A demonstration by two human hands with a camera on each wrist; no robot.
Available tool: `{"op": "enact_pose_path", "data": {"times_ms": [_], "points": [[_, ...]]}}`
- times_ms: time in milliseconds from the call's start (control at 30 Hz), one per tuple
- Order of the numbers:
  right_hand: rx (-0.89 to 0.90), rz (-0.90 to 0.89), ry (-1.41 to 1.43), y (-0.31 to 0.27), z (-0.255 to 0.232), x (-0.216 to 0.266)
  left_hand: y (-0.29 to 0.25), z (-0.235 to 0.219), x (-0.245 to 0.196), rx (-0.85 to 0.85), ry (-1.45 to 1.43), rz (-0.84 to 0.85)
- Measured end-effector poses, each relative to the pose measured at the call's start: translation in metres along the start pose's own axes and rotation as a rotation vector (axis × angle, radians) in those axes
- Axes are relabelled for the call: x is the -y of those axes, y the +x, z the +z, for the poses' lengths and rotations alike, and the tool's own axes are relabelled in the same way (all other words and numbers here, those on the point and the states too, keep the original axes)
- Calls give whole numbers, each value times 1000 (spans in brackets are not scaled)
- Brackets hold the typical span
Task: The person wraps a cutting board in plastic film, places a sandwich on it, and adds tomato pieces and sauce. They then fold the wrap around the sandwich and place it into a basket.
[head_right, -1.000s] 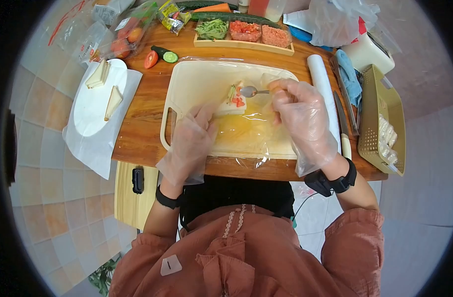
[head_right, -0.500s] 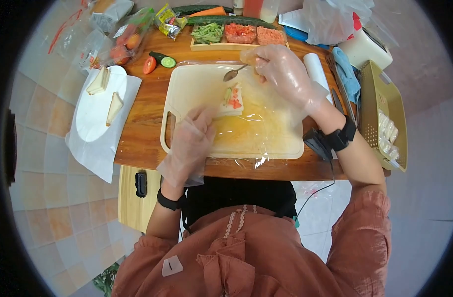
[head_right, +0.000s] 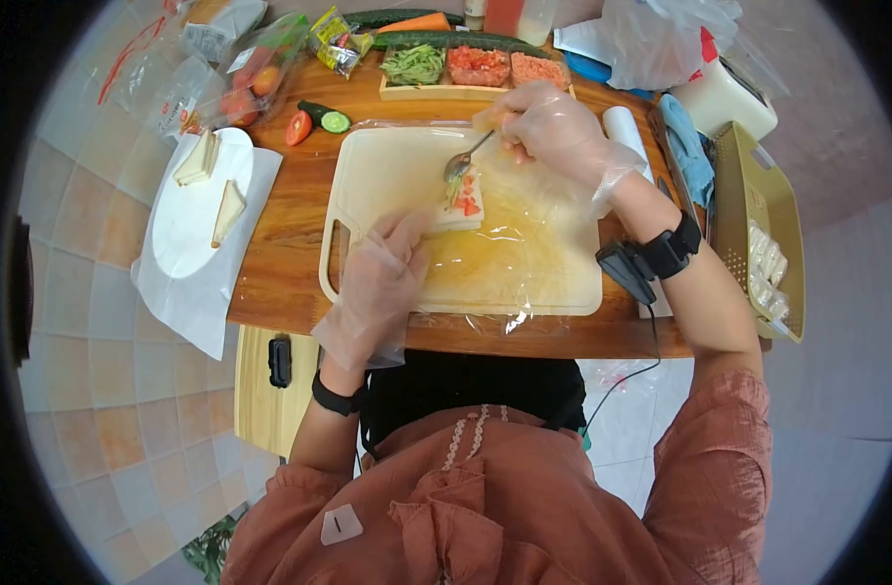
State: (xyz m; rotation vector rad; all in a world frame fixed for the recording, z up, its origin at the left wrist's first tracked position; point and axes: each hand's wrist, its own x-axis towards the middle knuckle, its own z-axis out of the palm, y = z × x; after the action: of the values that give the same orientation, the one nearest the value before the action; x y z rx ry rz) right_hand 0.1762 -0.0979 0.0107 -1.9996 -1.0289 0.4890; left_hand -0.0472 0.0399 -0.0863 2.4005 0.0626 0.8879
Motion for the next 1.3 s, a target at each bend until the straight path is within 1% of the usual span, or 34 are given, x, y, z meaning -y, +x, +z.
{"op": "enact_pose_path", "data": {"times_ms": [67,133,200,333,367,533,600,733,800,933,1000,1100,1133,1200,1300], "points": [[-3,0,9,-4,-3,-1,1,-2,-2,24,-3,-31],[-7,0,19,-9,-5,0,1,-1,-2,21,0,-24],[-65,39,-22,-16,-6,3,1,-1,-1,17,4,-18],[-56,50,6,-27,-10,3,0,-2,-2,44,-19,-50],[-68,35,6,-29,-11,2,0,-1,-2,59,-39,-74],[-138,6,39,-40,-6,1,0,-1,-2,61,-40,-78],[-207,-108,82,-44,-3,2,0,-1,-2,70,-31,-86],[-227,-117,102,-55,6,6,0,-2,-3,57,-19,-70],[-222,-189,9,-64,11,7,0,-2,-3,53,-20,-71],[-207,-153,-86,-75,17,9,0,-2,-2,62,-21,-76],[-205,-231,-165,-78,19,5,0,-2,-3,71,-19,-79],[-205,-269,-212,-80,17,1,1,-3,-4,71,-9,-81],[-205,-269,-213,-81,17,3,1,-3,-3,67,-6,-76],[-220,-204,-156,-83,16,7,1,-2,-3,61,-3,-71],[-238,-210,-116,-83,15,9,1,-2,-4,66,4,-73]]}}
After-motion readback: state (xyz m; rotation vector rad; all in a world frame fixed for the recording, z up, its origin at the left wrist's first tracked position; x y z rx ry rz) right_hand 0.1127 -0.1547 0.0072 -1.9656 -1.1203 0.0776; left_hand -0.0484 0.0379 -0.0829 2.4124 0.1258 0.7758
